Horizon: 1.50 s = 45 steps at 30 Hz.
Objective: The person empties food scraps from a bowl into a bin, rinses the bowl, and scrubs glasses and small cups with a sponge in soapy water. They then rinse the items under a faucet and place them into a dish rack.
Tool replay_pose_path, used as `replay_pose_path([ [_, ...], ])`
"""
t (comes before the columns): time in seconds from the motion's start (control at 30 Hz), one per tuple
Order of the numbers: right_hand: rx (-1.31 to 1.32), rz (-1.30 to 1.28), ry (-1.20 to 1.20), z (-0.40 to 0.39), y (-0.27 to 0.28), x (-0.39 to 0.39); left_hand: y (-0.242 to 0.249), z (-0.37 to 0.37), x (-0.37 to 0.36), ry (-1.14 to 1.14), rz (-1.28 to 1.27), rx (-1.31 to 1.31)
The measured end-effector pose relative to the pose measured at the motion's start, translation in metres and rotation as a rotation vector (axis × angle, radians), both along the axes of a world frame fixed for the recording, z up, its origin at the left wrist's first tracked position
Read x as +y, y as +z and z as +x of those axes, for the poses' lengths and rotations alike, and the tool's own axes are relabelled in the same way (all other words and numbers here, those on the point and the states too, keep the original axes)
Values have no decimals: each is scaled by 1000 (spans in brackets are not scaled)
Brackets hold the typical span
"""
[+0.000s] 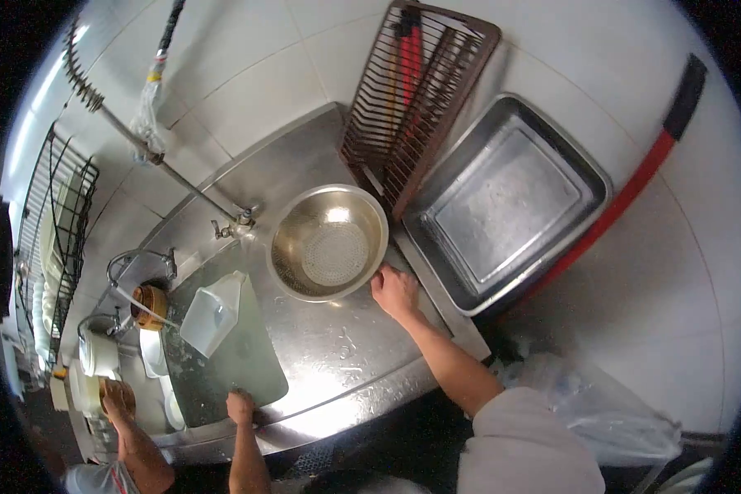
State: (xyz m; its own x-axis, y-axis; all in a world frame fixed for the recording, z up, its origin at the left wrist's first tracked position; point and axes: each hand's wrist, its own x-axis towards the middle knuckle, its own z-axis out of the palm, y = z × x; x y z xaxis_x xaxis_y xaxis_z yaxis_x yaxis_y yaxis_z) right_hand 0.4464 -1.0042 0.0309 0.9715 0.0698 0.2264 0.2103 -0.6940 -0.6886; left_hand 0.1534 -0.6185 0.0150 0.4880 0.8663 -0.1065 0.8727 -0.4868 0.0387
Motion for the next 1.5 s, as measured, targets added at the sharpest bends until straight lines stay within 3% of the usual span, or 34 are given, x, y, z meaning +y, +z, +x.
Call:
replay_pose_path([
  [0.07, 18, 36, 61, 0, -3, -5, -5, -2, 8, -68, 1, -196],
  [0.17, 293, 627, 209, 8, -21, -22, -15, -23, 27, -104, -120, -528],
  [0.2, 433, 674, 183, 5, -8, -31, -21, -20, 37, -113, -181, -669],
  [0.27, 720, 764, 124, -13, 40, -57, -32, -25, 66, 113, -501, -819],
  [0.3, 536, 755, 128, -18, 42, -68, -28, -23, 73, 224, -660, -888],
  [0.33, 355, 740, 129, -23, 43, -79, -27, -20, 78, 113, -598, -873],
  [0.4, 321, 710, 124, -31, 60, -100, -12, 5, 70, -95, -482, -829],
  [0.47, 365, 683, 134, -37, 59, -110, 8, 39, 34, -336, -303, -881],
  [0.5, 277, 467, 124, -42, 50, -105, 24, 60, 4, -445, -172, -876],
  [0.53, 253, 432, 196, -55, 51, -101, 36, 76, -28, -554, -37, -868],
  [0.6, 175, 361, 357, -73, 60, -89, 39, 99, -73, -650, -176, -766],
  [0.7, 191, 501, 345, -81, 68, -61, 50, 115, -149, -719, -546, -655],
  [0.8, 479, 501, 60, -73, 9, -31, 63, 124, -205, -796, -730, -727],
  [0.87, 441, 567, 143, -66, 18, -27, 60, 135, -220, -716, -633, -705],
  [0.9, 475, 624, 173, -71, 26, -24, 11, 137, -197, -732, -553, -676],
  [0.93, 511, 681, 200, -77, 29, -23, 18, 132, -191, -689, -651, -625],
  [1.0, 488, 518, 174, -72, 13, -22, 55, 148, -197, -624, -844, -546],
  [1.03, 485, 439, 157, -75, 6, -21, 77, 149, -208, -637, -945, -638],
  [1.13, 336, 659, 244, -81, 40, -6, 24, 147, -201, -525, -923, -515],
  [1.17, 450, 668, 240, -79, 28, -2, -4, 139, -194, -674, -828, -640],
  [1.27, 610, 809, 85, -75, 14, 4, 58, 132, -225, -492, -1168, -702],
  [1.3, 480, 842, 132, -75, 13, 10, 44, 130, -221, -302, -1274, -719],
  [1.33, 648, 926, 131, -81, 10, 10, 28, 125, -211, -113, -1311, -609],
  [1.4, 963, 1090, 128, -78, 25, 7, 53, 124, -205, -143, -1339, -547],
  [1.43, 1172, 1099, 174, -75, 5, -1, 63, 123, -208, -193, -1495, -619],
  [1.5, 1235, 1145, 284, -80, 40, -7, 71, 126, -207, -89, -1547, -575],
])
